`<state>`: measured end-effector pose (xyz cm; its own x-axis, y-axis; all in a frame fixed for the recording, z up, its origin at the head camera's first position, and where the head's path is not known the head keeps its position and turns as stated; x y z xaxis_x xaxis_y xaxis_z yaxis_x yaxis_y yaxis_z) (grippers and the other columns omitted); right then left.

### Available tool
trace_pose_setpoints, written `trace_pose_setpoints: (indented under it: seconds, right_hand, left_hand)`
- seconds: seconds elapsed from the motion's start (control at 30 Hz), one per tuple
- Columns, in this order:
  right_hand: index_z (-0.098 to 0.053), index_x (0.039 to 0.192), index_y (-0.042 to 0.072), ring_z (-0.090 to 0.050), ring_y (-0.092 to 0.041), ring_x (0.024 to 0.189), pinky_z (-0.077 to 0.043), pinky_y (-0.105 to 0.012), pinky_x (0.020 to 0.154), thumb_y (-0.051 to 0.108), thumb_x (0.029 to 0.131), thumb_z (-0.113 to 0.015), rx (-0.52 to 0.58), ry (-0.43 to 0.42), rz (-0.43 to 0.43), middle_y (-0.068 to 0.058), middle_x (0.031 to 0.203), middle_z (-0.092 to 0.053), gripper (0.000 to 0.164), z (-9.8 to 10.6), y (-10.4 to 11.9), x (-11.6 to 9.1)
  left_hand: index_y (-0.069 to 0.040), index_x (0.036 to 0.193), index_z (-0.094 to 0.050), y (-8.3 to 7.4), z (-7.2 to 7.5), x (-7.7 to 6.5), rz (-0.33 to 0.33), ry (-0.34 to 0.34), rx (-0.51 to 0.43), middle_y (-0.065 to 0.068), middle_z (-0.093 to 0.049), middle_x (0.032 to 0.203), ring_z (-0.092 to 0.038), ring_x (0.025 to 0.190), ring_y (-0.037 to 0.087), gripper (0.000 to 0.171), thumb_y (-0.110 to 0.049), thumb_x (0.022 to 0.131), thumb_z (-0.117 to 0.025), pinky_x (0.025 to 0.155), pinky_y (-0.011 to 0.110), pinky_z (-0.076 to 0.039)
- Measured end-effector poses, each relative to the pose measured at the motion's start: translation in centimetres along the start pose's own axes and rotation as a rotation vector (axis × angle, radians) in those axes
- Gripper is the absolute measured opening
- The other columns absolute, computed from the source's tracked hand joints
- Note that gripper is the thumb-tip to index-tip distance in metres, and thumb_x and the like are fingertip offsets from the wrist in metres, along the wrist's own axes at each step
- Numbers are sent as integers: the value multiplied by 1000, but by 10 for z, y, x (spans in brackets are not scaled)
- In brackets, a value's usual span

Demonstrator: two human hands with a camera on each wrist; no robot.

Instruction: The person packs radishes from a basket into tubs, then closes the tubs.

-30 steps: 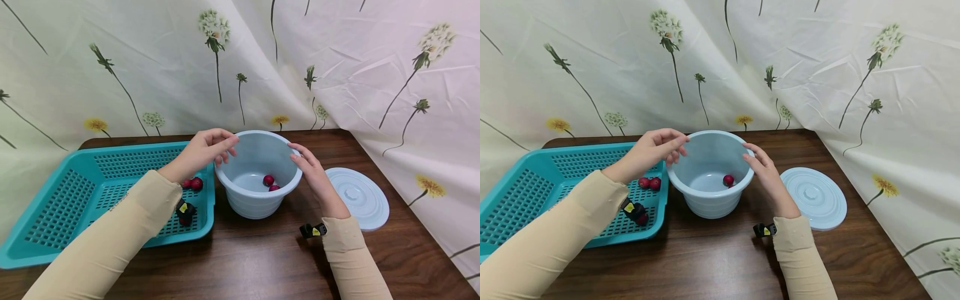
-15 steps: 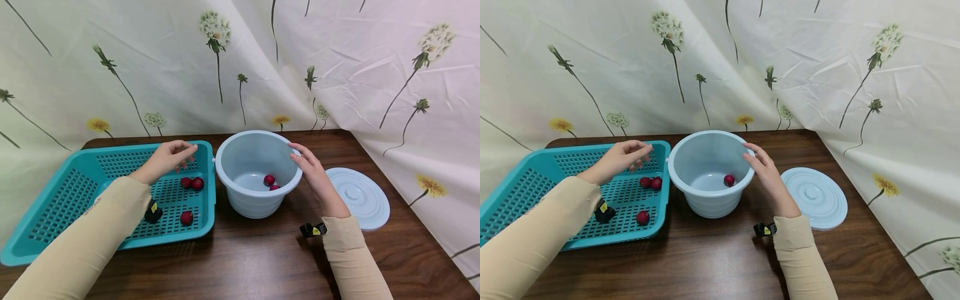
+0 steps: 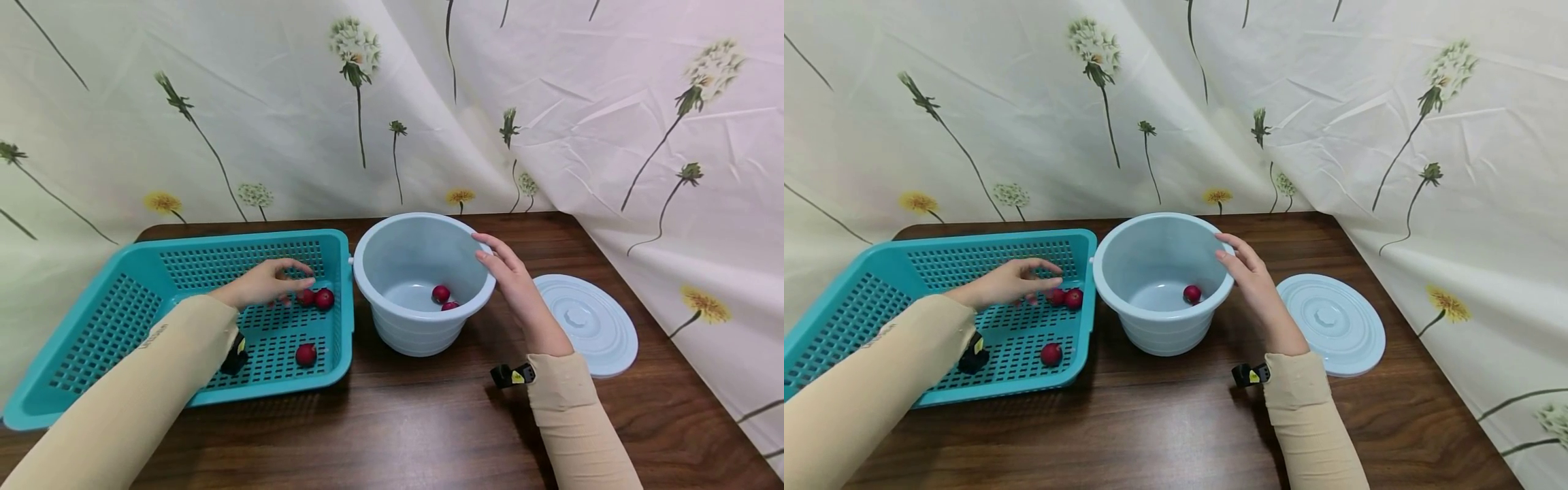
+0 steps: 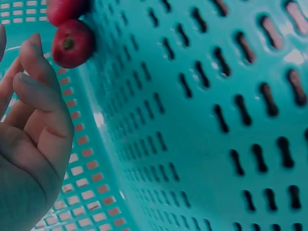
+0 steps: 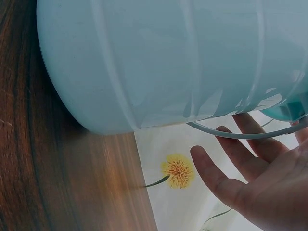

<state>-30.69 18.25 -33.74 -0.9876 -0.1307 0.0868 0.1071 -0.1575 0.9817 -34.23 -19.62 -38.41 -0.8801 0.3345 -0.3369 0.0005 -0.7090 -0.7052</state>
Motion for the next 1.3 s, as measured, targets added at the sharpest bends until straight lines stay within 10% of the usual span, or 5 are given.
trace_pose_setpoints:
  seconds: [0.43,1.3]
  right_hand:
    - [-41,149,12,-40,-29,136,-33,-54,113,32,104,-46,-2,4,-15,-10,156,-35,50,-2,-2,1]
    - [-41,149,12,-44,-28,132,-35,-51,111,32,104,-46,3,4,-3,-12,153,-39,49,1,0,1]
  left_hand:
    - [-5,151,-30,22,-18,0,100,133,-77,12,-72,108,-65,67,14,69,-42,100,-57,55,29,-45]
    - [-7,151,-29,36,-26,2,214,167,-165,11,-69,119,-71,80,13,66,-39,100,-57,67,32,-58]
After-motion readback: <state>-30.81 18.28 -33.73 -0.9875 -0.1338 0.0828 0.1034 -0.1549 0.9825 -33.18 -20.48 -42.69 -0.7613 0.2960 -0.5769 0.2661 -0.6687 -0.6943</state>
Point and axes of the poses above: each hand's wrist, its own x-axis towards the middle knuckle, its own z-axis out of the back of the hand, y = z × x, the point moved 9 cm from there along x, towards the middle knuckle
